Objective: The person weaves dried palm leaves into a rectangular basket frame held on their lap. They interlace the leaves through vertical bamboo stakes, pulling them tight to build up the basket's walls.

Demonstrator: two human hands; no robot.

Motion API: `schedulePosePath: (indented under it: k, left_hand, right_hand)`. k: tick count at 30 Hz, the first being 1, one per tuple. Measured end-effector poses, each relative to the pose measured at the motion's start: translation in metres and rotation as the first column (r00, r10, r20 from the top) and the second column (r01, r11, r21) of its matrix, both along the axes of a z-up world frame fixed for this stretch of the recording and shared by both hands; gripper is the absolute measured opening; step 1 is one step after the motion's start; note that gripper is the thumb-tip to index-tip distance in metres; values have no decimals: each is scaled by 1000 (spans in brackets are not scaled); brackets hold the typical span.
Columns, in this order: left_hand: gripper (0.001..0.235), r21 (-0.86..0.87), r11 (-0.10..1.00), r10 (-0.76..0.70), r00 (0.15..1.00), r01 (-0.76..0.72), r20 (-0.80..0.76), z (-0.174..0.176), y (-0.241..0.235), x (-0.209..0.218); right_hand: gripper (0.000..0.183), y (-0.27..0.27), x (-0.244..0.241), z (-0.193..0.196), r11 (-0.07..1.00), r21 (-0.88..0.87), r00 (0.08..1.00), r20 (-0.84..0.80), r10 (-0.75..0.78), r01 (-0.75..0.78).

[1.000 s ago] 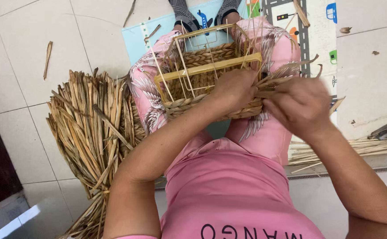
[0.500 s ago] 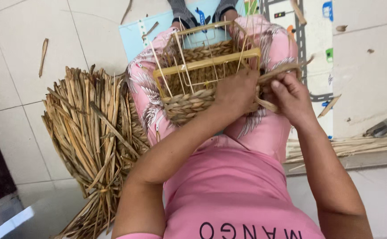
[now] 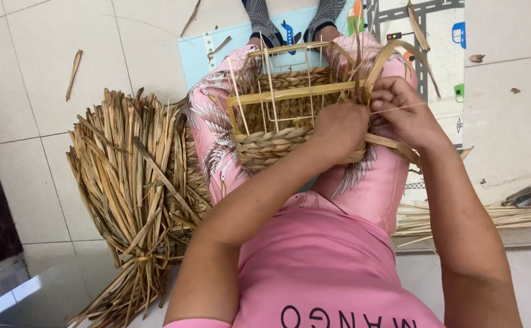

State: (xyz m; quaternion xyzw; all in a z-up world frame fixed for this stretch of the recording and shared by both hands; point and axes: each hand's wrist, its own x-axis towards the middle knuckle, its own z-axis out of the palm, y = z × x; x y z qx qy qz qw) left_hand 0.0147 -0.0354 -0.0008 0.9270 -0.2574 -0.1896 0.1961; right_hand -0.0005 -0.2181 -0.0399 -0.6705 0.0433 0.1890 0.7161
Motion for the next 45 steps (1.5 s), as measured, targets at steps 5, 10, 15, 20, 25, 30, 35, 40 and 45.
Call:
schedulePosePath:
  k: [5,10,15,20,25,30,35,40,45]
  left_hand:
    - [20,-33,999,-7,999,6,-48,2,5,-9]
    - [15,-159,986,55,996,-42,76,-6,9,-14]
    - [14,-151,985,87,996,-82,26,-4,8,-14]
    - [17,-152,985,86,995,-78,47,-3,8,-15]
    - [16,-147,984,96,995,-99,-25,4,10,-15]
    - [19,-147,984,101,994,-104,-28,15,11,-12]
    - [18,-131,986,96,994,-102,-53,12,13,-14]
    - [21,-258,958,136,991,-127,17,2,14,-23]
    - [8,-334,937,167,973,-106,161,-3,18,-28]
  right_hand:
    - [19,10,-10,26,948,-315,996,-90,13,-41]
    - [18,16,-13,15,820,-573,989,-123,-81,-4]
    - [25,-9,-21,7,969,-247,967,-250,-41,-23]
    - [7,-19,-25,9,960,-280,990,-141,-11,-29]
    - [10,-12,-23,7,662,-745,993,3,-121,83]
    - [40,2,-18,33,901,-416,983,176,-53,123]
    - [19,1,-9,33,642,-766,982,130,133,15]
    - [14,-36,-23,-11,383,-883,957,288,-17,272]
    - [57,-112,-39,-86,566,-565,798,463,-385,600]
